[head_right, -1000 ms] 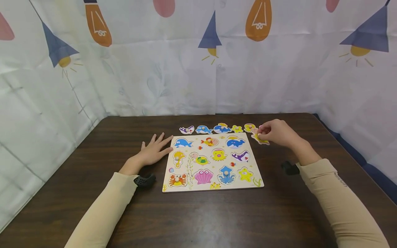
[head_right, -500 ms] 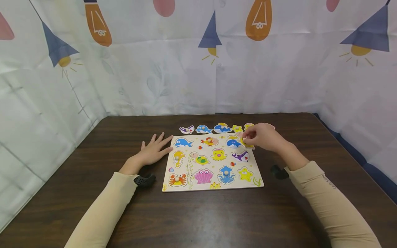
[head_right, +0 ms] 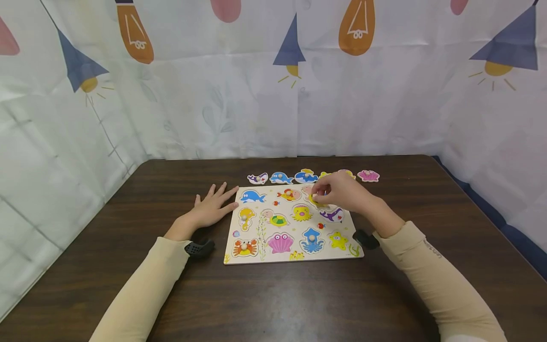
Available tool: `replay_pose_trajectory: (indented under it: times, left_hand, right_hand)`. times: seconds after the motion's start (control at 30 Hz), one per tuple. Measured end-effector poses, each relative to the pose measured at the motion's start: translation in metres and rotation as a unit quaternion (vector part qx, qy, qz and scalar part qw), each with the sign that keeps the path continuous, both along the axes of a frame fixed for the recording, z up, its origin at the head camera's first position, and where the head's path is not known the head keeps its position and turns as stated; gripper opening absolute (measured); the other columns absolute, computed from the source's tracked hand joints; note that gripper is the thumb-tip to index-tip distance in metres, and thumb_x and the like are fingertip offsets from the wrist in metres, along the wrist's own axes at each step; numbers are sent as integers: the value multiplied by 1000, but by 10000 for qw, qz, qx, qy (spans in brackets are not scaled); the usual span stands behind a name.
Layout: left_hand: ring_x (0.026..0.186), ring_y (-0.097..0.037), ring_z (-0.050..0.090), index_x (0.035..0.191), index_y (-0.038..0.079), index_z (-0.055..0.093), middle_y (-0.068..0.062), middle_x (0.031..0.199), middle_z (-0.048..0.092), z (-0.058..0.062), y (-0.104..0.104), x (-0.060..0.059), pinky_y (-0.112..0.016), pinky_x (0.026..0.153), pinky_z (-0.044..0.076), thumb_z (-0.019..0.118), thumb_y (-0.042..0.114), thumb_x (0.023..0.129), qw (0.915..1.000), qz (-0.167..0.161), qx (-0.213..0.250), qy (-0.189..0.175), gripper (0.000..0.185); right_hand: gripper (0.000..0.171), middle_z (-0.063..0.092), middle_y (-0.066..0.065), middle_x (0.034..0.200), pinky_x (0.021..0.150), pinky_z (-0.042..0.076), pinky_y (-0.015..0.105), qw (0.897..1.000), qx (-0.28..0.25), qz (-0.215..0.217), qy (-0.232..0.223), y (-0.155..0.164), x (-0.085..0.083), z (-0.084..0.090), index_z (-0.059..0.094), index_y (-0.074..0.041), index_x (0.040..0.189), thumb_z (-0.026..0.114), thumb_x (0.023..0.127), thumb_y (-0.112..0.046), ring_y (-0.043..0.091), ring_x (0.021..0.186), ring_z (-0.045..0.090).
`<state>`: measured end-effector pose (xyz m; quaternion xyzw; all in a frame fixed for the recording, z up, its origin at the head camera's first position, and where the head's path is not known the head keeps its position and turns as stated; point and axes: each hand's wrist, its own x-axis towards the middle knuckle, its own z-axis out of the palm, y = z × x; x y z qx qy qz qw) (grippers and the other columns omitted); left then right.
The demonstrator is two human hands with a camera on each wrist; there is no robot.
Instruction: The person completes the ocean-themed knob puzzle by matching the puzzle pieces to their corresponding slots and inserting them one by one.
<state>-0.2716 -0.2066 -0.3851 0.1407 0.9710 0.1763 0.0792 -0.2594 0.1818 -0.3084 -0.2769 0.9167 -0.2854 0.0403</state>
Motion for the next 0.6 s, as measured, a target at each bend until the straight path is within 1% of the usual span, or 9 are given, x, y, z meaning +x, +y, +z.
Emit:
replay_pose_trajectory:
  times: [0.2, 0.33, 0.6]
  left_hand:
    - [153, -48, -4, 166, 25, 21, -19, 170, 5, -3, -1, -1, -79, 109, -5, 42, 55, 107, 10000, 13, -27, 42, 69]
    - [153, -48, -4, 166, 25, 21, -19, 170, 5, -3, 0, -1, -80, 109, -4, 42, 55, 107, 10000, 20, -41, 66, 69]
    - [154, -47, -4, 166, 25, 22, -18, 170, 5, -2, 0, -1, -79, 110, -4, 42, 54, 108, 10000, 61, -51, 40, 68]
  right_hand:
    - [10, 66, -3, 81, 64, 51, 30, 9994, 52, 317, -118, -18, -6, -10, 79, -6, 101, 77, 92, -10, 17, 76, 57]
    - [9, 66, -5, 79, 64, 51, 28, 9989, 123, 460, -46, -28, -8, -13, 79, -6, 99, 78, 91, -10, 15, 74, 57]
    - [6, 64, -5, 76, 62, 48, 28, 9984, 232, 515, -22, -43, -10, -14, 79, -8, 96, 78, 91, -11, 15, 72, 55]
